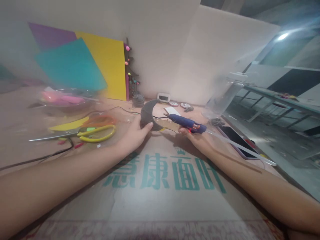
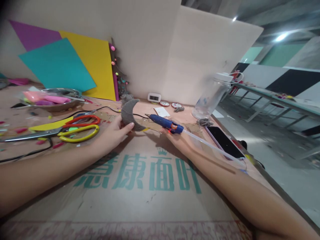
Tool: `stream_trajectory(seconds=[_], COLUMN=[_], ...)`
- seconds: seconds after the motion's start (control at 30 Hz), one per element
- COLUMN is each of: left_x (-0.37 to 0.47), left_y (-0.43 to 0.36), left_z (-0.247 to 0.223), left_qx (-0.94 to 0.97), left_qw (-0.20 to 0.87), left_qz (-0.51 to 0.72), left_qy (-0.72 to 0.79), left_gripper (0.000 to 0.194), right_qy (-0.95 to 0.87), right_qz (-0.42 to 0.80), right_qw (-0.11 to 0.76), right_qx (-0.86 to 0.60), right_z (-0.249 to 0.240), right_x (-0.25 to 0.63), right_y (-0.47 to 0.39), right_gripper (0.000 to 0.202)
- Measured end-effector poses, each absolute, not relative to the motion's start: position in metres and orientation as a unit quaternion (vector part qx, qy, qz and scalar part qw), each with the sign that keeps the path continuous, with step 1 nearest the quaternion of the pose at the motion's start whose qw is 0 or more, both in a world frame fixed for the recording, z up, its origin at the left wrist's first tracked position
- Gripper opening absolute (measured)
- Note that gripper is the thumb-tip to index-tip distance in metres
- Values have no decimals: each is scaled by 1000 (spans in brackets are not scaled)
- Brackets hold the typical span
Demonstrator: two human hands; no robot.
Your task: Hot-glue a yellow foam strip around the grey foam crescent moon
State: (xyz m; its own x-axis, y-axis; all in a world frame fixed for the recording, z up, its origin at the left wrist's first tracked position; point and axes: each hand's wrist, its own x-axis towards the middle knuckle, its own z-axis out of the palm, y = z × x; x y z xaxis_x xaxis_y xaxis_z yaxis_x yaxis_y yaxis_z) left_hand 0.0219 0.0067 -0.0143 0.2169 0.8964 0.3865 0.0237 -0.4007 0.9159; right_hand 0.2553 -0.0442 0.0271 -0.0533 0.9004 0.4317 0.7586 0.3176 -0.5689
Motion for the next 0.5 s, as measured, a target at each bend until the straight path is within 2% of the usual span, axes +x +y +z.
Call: stream_trajectory(seconds=[0.1,0.3,0.5], left_x=[21,19,20], left_y=[4,3,6], left_z=[-9,-5,-7], left_qx=[626,598,597], left_qw=[427,431,438], left_qz=[529,546,548], left_qy=[381,398,390], left_gripper=[32,26,26], right_qy=[-714,-723,-742], right_qz=[93,68,66], right_qw=[363,353,337], right_qx=[-592,-591,-575], right_z=[25,31,30], right_x=[260,263,263], right_y=[-43,-41,-39], right_gripper=[36,26,25])
